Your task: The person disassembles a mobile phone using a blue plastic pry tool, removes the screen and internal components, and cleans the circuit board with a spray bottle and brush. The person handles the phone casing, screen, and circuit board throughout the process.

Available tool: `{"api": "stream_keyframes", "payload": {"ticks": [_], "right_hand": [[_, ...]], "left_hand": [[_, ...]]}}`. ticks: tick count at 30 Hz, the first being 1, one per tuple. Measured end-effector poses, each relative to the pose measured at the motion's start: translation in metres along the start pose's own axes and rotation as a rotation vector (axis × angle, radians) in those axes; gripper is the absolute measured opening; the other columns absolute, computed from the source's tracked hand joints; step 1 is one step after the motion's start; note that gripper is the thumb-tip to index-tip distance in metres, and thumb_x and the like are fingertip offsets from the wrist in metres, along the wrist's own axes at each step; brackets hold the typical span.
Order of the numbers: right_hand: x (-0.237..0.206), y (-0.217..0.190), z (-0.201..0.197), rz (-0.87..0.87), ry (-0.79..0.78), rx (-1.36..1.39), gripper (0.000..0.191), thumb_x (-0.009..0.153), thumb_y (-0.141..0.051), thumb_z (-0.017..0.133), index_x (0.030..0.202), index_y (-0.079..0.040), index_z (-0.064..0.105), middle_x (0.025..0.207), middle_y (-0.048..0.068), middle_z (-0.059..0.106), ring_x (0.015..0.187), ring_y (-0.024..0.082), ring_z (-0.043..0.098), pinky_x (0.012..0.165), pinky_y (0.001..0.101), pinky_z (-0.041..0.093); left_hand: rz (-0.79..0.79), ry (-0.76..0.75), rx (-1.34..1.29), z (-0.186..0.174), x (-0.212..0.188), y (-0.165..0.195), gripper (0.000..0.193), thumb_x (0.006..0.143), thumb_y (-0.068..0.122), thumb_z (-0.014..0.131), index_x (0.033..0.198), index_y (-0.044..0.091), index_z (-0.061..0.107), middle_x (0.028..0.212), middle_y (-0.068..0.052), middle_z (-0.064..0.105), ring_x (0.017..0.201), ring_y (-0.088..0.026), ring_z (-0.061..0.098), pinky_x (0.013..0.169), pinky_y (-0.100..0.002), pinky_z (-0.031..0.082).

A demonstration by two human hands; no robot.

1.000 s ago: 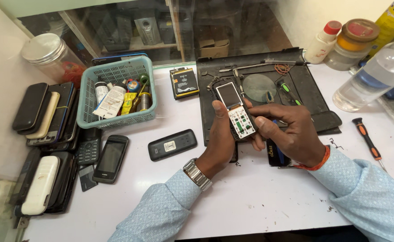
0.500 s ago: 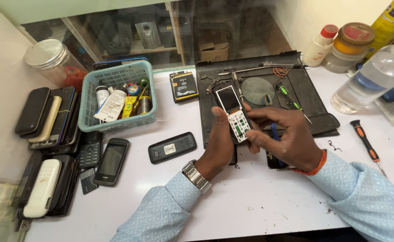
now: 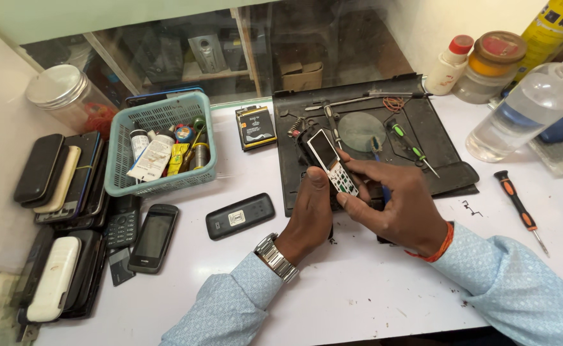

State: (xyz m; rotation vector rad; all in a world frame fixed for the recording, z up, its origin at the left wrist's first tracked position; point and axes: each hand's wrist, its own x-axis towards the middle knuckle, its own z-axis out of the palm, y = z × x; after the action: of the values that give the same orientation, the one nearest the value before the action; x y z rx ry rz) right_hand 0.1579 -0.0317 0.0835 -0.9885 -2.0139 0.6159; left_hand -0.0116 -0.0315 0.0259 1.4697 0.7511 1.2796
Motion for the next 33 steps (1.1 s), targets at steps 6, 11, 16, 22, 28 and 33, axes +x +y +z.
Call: {"api": "stream_keyframes", "payload": {"ticks": [6, 11, 16, 22, 28, 33], "right_hand": [[0.000, 0.001, 0.001, -0.052, 0.016, -0.033, 0.056, 0.082, -0.020, 0.074, 0.134, 0.000, 0.067, 0.066, 0.002, 0.060, 0.058, 0.008, 0.055, 0.055, 0.0249, 0.047], [-0.001, 0.003, 0.003, 0.012, 0.015, -0.018, 0.055, 0.082, -0.018, 0.073, 0.134, -0.001, 0.067, 0.063, 0.003, 0.059, 0.053, 0.008, 0.053, 0.050, 0.0259, 0.046], [-0.003, 0.001, 0.006, 0.087, 0.039, 0.101, 0.044, 0.086, -0.012, 0.068, 0.127, 0.001, 0.068, 0.072, 0.005, 0.069, 0.055, 0.006, 0.064, 0.049, 0.0235, 0.052], [0.000, 0.001, 0.004, 0.067, 0.061, 0.027, 0.037, 0.091, -0.015, 0.068, 0.123, 0.001, 0.070, 0.074, 0.009, 0.075, 0.055, 0.009, 0.068, 0.049, 0.0254, 0.054], [0.001, 0.004, 0.002, -0.092, 0.135, -0.131, 0.028, 0.095, -0.016, 0.064, 0.117, -0.004, 0.074, 0.094, 0.014, 0.077, 0.065, 0.017, 0.071, 0.060, 0.0295, 0.056], [0.002, 0.007, 0.001, -0.119, 0.137, -0.139, 0.026, 0.100, -0.018, 0.059, 0.117, -0.004, 0.074, 0.098, 0.015, 0.077, 0.073, 0.021, 0.074, 0.065, 0.0313, 0.057]], "left_hand": [[-0.019, 0.033, 0.067, -0.001, -0.001, 0.000, 0.090, 0.099, 0.074, 0.011, 0.131, 0.000, 0.052, 0.101, -0.010, 0.066, 0.091, -0.017, 0.066, 0.082, -0.032, 0.057], [-0.014, 0.050, 0.119, 0.000, -0.001, -0.003, 0.088, 0.102, 0.073, 0.010, 0.128, 0.000, 0.053, 0.103, -0.011, 0.065, 0.093, -0.018, 0.065, 0.085, -0.032, 0.057], [-0.012, 0.075, 0.070, 0.003, 0.001, -0.002, 0.085, 0.103, 0.071, 0.013, 0.135, 0.001, 0.049, 0.109, -0.012, 0.064, 0.100, -0.018, 0.065, 0.090, -0.033, 0.056], [-0.083, 0.045, -0.003, 0.004, 0.006, 0.004, 0.063, 0.106, 0.054, 0.033, 0.139, 0.002, 0.040, 0.106, -0.011, 0.061, 0.095, -0.017, 0.065, 0.080, -0.031, 0.060], [0.005, 0.066, 0.007, 0.006, 0.009, 0.004, 0.055, 0.109, 0.041, 0.052, 0.142, -0.001, 0.039, 0.122, -0.014, 0.055, 0.109, -0.020, 0.066, 0.084, -0.032, 0.065], [-0.032, 0.029, -0.144, 0.007, 0.009, 0.005, 0.058, 0.106, 0.036, 0.056, 0.143, -0.001, 0.033, 0.121, -0.016, 0.055, 0.101, -0.021, 0.070, 0.076, -0.034, 0.068]]}}
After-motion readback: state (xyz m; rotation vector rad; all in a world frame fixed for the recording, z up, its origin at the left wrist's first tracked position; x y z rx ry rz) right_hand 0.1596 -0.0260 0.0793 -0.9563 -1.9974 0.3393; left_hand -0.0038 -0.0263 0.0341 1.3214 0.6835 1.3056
